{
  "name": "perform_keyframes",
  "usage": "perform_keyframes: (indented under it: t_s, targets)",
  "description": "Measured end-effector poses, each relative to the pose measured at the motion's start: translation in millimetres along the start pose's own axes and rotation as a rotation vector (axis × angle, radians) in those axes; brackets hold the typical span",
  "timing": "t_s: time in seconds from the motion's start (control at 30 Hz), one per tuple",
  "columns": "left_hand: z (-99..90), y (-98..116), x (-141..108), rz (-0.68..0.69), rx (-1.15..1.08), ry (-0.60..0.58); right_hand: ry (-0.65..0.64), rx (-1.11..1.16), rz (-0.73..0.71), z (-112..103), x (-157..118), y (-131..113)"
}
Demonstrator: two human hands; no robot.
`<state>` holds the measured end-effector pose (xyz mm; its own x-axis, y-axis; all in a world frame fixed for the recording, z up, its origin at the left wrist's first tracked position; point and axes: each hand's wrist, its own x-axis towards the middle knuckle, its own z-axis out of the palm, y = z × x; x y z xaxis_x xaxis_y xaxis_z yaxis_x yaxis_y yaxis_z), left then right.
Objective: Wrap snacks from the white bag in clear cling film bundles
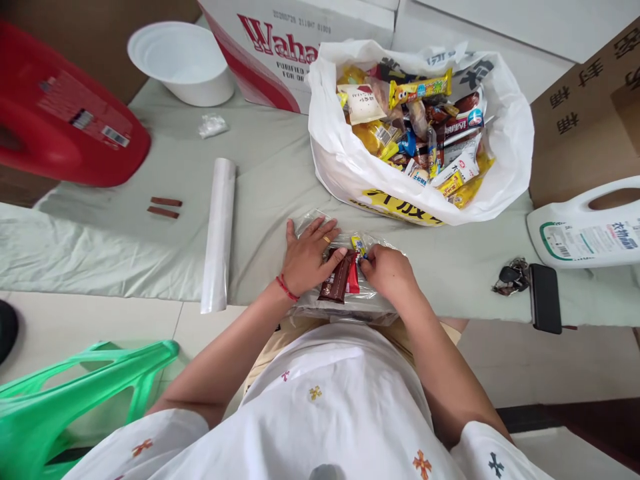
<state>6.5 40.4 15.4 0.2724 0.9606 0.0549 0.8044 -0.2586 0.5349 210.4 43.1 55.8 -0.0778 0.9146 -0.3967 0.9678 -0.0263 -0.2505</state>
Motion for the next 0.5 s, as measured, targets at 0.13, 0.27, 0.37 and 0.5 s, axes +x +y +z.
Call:
perform_keyframes:
  t_s: [0.13, 0.27, 0.37, 0.5]
  targets:
    - [0.7, -0.1, 0.4, 0.000, -0.003, 0.002, 0.008, 0.067, 0.052, -3.1, -6.6, 6.9]
    - [0.7, 0.2, 0.3, -0.007, 0.008, -0.002, 0.039, 0.095, 0.019, 4.7, -8.4, 5.9]
    - [0.4, 0.9, -0.1, -0.009, 0.013, -0.004, 0.031, 0.031, -0.016, 6.6, -8.0, 2.0]
    - [0.7, 0.9, -0.4, -0.008, 0.013, 0.004, 0.030, 0.116, 0.056, -5.9, -18.6, 7.1]
